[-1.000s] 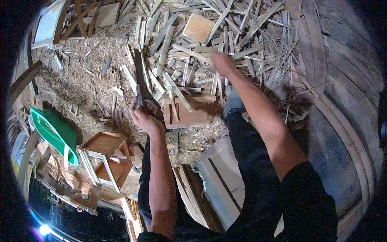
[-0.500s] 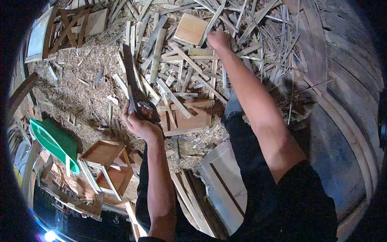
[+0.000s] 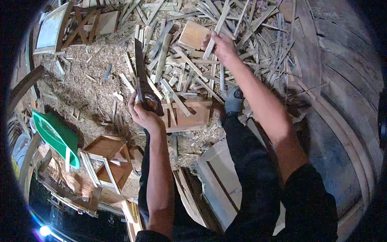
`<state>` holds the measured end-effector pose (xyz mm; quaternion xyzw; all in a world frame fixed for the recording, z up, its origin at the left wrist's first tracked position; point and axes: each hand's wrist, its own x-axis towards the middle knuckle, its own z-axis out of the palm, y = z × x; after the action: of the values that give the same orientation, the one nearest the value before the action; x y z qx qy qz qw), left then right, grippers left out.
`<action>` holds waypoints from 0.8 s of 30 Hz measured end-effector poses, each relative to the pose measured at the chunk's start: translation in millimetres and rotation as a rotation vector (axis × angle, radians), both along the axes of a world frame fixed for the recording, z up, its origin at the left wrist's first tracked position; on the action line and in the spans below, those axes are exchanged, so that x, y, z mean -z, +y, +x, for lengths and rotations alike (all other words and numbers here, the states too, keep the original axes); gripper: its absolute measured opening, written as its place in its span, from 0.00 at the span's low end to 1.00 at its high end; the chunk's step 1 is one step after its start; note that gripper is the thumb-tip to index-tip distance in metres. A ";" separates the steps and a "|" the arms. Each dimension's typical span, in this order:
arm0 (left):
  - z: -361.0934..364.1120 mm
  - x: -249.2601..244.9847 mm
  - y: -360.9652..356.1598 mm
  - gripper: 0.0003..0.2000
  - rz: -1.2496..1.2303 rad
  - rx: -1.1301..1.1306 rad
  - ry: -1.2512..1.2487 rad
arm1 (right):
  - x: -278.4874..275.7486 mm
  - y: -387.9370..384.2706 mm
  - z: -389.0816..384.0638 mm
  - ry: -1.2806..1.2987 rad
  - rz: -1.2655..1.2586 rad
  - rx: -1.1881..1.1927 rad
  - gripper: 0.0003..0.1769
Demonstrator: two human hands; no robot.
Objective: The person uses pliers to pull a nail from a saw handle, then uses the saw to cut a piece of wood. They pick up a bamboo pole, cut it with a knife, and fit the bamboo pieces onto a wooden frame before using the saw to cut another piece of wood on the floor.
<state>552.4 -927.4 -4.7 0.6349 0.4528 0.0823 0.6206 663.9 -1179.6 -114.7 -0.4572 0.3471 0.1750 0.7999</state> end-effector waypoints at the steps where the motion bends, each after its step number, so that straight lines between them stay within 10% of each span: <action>1: -2.1 -4.5 -0.3 0.15 0.053 0.040 -0.015 | -14.7 1.7 -1.5 0.008 0.011 -0.006 0.15; 17: -9.2 -217.1 -20.2 0.14 -0.241 0.218 -0.132 | -315.6 105.4 -104.7 -0.453 -0.270 -0.558 0.16; 24: -62.8 -309.6 0.5 0.08 -0.415 -0.098 -0.124 | -406.5 115.6 -137.1 -0.494 -0.288 -1.033 0.16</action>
<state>489.6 -926.9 305.0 0.4645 0.4514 0.0560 0.7599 526.9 -1064.0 291.8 -0.6982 -0.0969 0.3815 0.5980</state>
